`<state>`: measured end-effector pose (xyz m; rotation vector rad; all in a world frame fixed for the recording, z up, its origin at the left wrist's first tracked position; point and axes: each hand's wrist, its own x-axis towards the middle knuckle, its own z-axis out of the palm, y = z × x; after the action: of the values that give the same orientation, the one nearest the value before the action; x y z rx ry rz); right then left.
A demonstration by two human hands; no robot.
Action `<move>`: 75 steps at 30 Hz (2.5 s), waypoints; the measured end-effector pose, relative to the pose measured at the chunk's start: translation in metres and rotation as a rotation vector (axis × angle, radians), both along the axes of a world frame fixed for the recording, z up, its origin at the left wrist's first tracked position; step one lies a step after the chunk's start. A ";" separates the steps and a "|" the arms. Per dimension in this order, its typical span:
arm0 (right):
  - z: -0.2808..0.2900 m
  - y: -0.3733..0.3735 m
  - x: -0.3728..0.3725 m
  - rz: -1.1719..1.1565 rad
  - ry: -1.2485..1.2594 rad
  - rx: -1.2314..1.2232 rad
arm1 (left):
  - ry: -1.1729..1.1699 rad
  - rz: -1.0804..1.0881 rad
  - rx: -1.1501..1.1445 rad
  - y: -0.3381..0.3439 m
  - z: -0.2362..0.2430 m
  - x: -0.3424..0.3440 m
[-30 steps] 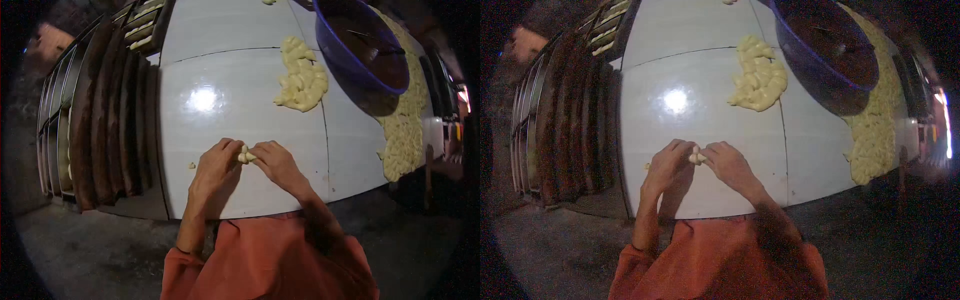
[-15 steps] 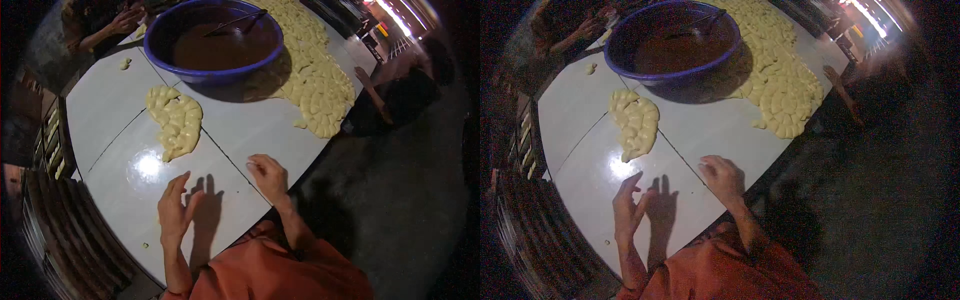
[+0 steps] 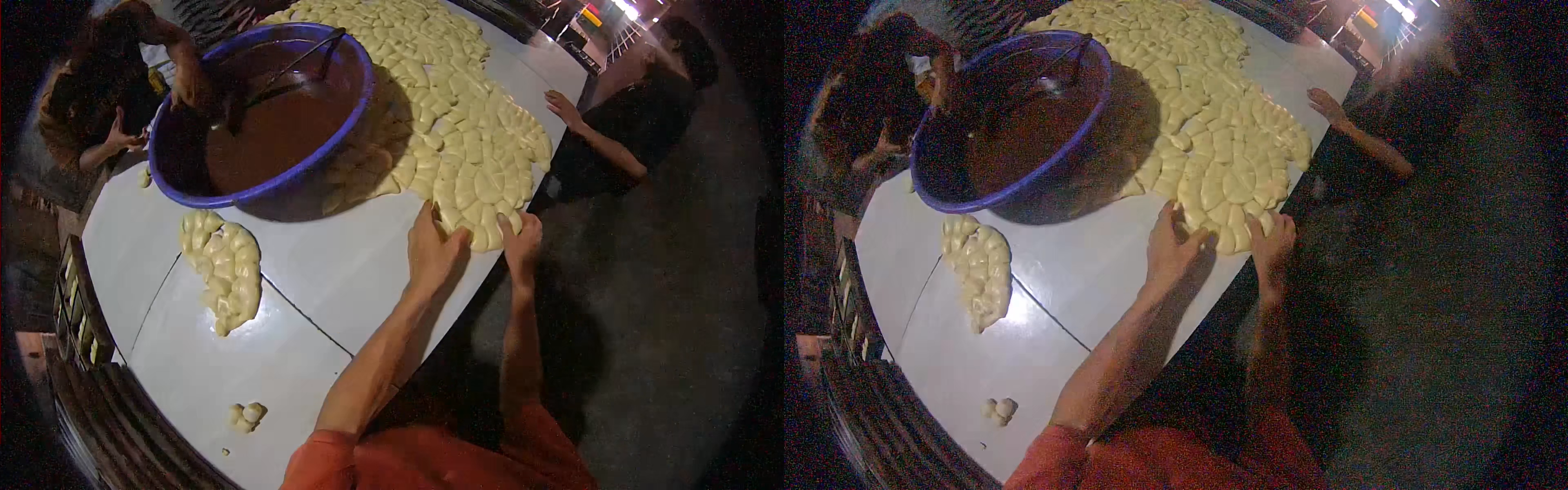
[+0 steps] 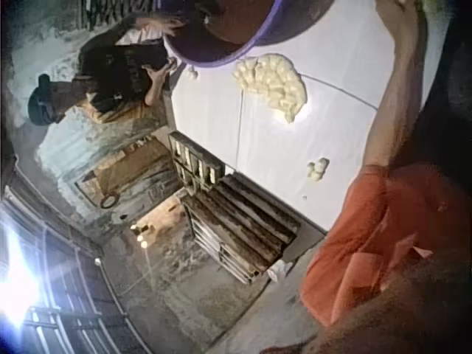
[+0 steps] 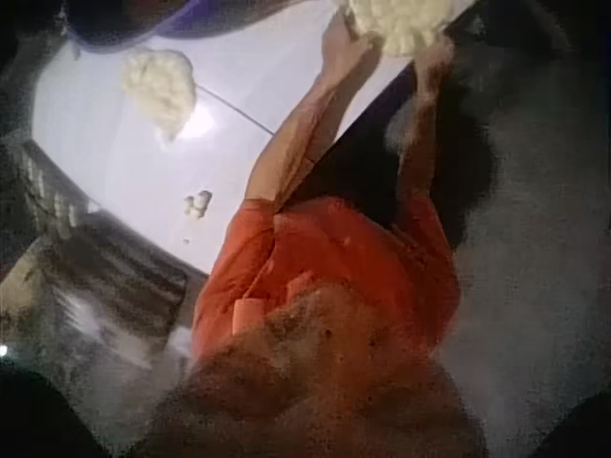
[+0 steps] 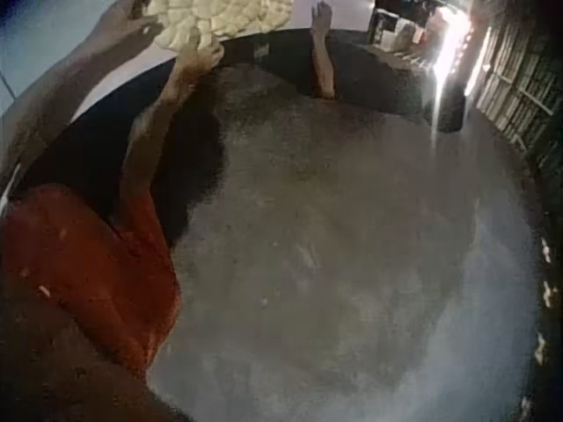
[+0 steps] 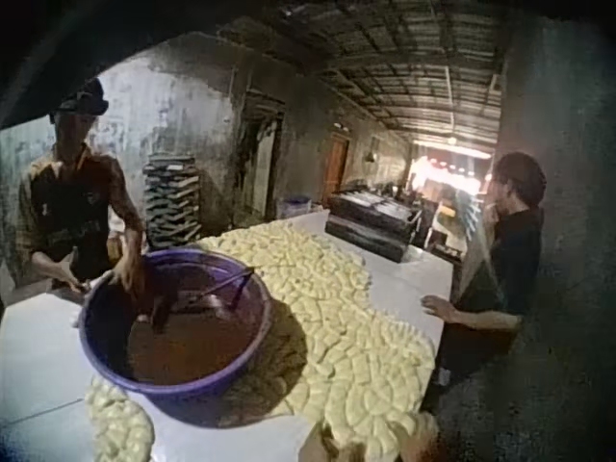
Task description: The person prepares bread by hand, taking pieces of dough, dipping them into a bowl containing a dark filling, and then shaping the filled dough on a table. The person then places the shaped dough rolls into metal baking pans.
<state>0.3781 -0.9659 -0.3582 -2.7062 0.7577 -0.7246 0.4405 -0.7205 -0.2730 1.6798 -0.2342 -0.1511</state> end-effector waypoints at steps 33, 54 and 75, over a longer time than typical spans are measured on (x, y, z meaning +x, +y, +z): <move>0.093 0.282 -0.016 0.908 0.474 2.117 | 0.635 0.157 -0.814 0.232 0.013 -0.096; 0.081 0.620 0.031 1.159 0.693 1.331 | 0.070 1.235 0.895 0.550 0.002 -0.220; 0.161 0.597 0.088 1.041 0.202 1.859 | -0.096 0.809 1.089 0.502 -0.039 -0.123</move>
<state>0.4656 -0.3686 -0.1970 -1.0221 -0.1517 0.4348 0.3172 -0.2186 -0.3120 2.7171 0.5758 0.5007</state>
